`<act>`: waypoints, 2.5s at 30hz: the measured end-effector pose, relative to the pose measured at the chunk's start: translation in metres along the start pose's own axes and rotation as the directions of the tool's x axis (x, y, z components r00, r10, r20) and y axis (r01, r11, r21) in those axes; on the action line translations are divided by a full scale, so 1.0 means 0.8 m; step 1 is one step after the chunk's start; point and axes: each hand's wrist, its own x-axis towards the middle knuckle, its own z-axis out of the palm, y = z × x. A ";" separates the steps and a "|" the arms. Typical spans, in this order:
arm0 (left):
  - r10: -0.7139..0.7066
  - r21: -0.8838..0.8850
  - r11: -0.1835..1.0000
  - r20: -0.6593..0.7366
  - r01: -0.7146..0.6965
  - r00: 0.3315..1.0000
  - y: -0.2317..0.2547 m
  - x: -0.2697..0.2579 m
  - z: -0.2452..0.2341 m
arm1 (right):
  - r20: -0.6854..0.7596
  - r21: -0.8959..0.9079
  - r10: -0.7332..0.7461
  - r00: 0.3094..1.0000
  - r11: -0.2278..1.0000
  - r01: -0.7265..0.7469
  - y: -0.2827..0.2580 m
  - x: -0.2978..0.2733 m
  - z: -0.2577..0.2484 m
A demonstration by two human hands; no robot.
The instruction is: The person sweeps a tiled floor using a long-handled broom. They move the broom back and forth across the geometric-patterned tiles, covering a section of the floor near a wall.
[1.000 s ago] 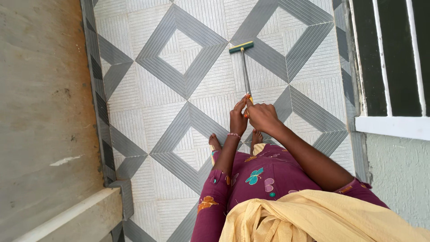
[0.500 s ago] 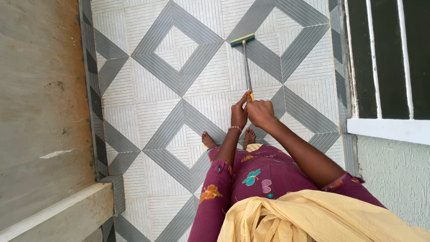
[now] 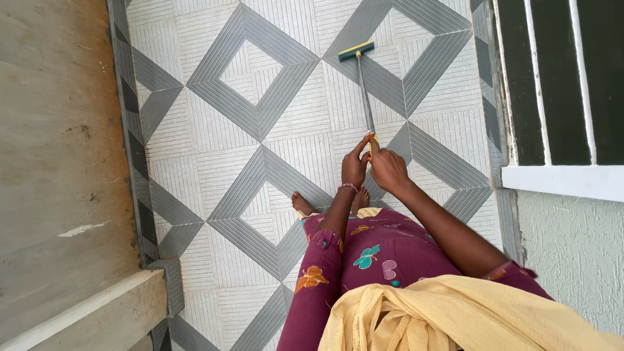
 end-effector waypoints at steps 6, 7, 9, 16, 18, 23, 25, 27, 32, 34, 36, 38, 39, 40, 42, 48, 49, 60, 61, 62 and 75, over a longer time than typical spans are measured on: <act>0.460 0.037 0.878 -0.339 -0.477 0.821 0.018 -0.008 0.027 | -0.572 0.164 -0.057 0.818 0.970 0.182 -0.023 -0.036 -0.076; 0.459 0.041 0.878 -0.356 -0.477 0.814 0.012 -0.004 0.031 | -0.651 0.102 -0.091 0.754 0.973 0.206 -0.031 -0.033 -0.086; 0.445 0.073 0.890 -0.353 -0.450 0.823 -0.006 0.006 0.038 | -0.720 0.065 -0.144 0.679 0.960 0.273 -0.043 -0.024 -0.097; 0.362 0.032 0.931 -0.216 -0.364 0.907 -0.029 0.040 0.043 | -0.551 0.513 0.001 0.835 0.789 0.338 -0.006 0.028 -0.044; 0.374 0.133 0.926 -0.171 -0.354 0.912 -0.023 0.039 0.036 | -0.538 0.490 0.022 0.843 0.822 0.291 0.008 0.030 -0.033; 0.260 0.120 0.962 -0.144 -0.244 0.955 0.009 0.013 0.029 | -0.533 0.420 0.143 0.834 0.901 0.114 0.011 0.001 -0.034; 0.221 0.163 0.968 -0.179 -0.193 0.959 0.018 0.012 0.017 | -0.548 0.388 0.146 0.824 0.917 0.096 0.021 0.006 -0.035; 0.198 0.190 0.969 -0.196 -0.161 0.960 0.025 0.008 0.011 | -0.569 0.327 0.134 0.812 0.942 0.073 0.043 0.014 -0.036; 0.222 0.162 0.968 -0.216 -0.190 0.951 0.024 0.003 0.005 | -0.545 0.187 0.102 0.832 0.982 0.003 0.063 0.027 -0.036; 0.238 0.109 0.970 -0.245 -0.218 0.940 0.018 0.006 0.005 | -0.484 0.191 0.128 0.866 0.981 -0.038 0.062 0.010 -0.035; 0.243 0.067 0.970 -0.262 -0.233 0.934 0.011 0.009 0.007 | -0.507 0.167 0.098 0.857 0.986 -0.014 0.067 0.009 -0.027; 0.239 0.040 0.971 -0.261 -0.237 0.935 0.007 0.015 0.009 | -0.609 0.115 0.018 0.793 0.991 0.066 0.081 0.024 -0.010; 0.212 0.023 0.977 -0.237 -0.213 0.948 0.006 0.016 0.012 | -0.605 0.089 -0.008 0.796 0.993 0.078 0.091 0.031 -0.002; 0.188 0.008 0.982 -0.214 -0.191 0.958 0.007 0.018 0.014 | -0.603 0.063 -0.036 0.797 0.994 0.092 0.099 0.039 0.002; 0.163 -0.019 0.985 -0.183 -0.169 0.970 0.005 0.019 0.015 | -0.578 0.076 -0.025 0.816 0.993 0.084 0.100 0.042 0.005; 0.260 0.066 0.965 -0.074 -0.255 0.963 0.008 0.014 0.013 | -0.544 0.272 0.136 0.828 0.962 0.021 0.042 0.010 -0.031; 0.303 0.097 0.950 -0.069 -0.296 0.951 0.013 0.012 0.011 | -0.546 0.287 0.137 0.826 0.957 0.031 0.037 0.019 -0.036; 0.456 0.077 0.889 -0.240 -0.452 0.857 0.038 -0.011 -0.013 | -0.534 0.446 0.180 0.826 0.890 0.094 -0.060 -0.002 -0.068; 0.422 0.090 0.906 -0.267 -0.414 0.866 0.036 -0.002 -0.014 | -0.530 0.442 0.184 0.828 0.893 0.084 -0.065 0.009 -0.066; 0.384 0.103 0.923 -0.290 -0.371 0.876 0.032 0.004 -0.016 | -0.521 0.442 0.193 0.831 0.894 0.070 -0.068 0.015 -0.061; 0.233 -0.223 0.924 -0.320 -0.312 0.918 -0.013 -0.014 -0.075 | -0.465 0.542 -0.026 0.885 0.782 0.308 -0.131 0.023 -0.025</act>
